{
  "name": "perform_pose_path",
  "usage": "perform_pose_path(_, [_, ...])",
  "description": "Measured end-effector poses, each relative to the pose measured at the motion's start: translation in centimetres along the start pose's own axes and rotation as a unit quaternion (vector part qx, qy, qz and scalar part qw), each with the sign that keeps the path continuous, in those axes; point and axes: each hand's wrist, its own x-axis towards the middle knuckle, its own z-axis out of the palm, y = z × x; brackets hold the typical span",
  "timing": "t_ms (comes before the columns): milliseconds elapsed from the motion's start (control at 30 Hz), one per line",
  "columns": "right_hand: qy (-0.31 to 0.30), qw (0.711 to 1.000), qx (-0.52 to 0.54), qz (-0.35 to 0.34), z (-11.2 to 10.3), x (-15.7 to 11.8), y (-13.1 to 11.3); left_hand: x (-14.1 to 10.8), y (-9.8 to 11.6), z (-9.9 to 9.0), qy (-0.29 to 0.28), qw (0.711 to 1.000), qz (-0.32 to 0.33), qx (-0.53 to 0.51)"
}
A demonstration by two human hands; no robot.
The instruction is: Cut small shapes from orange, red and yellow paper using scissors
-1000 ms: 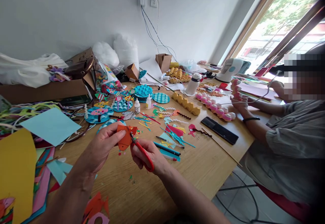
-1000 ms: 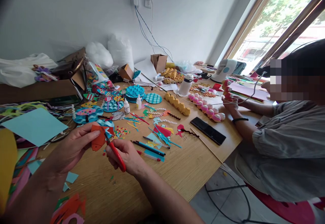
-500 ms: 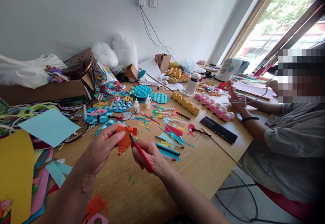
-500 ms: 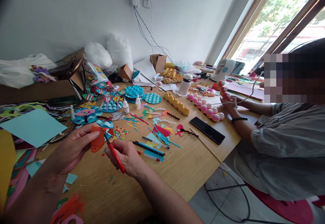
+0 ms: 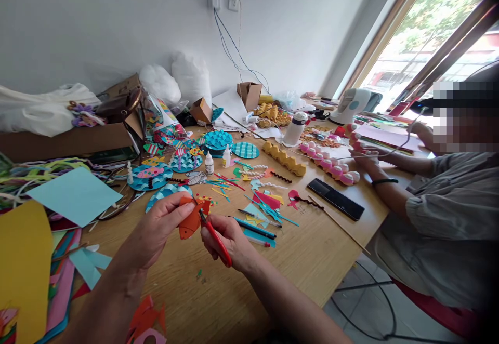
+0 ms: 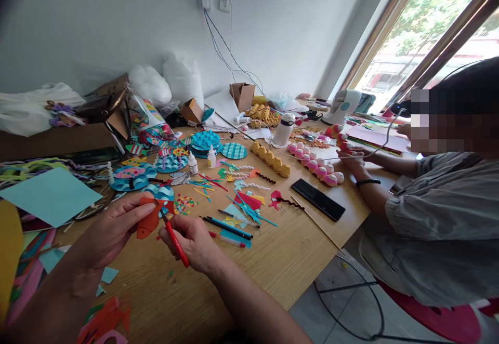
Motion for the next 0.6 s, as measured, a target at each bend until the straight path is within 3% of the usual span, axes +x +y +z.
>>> perform_pose_path(333, [0.014,0.996,-0.085,0.0,-0.2,0.0,0.8,0.1,0.3,-1.0,-0.032,0.999,-0.018,0.038])
perform_pose_path(600, [0.001,0.995,-0.095,0.007,-0.1,-0.3,0.4,0.0,0.4,-1.4,-0.035,0.998,-0.034,0.05])
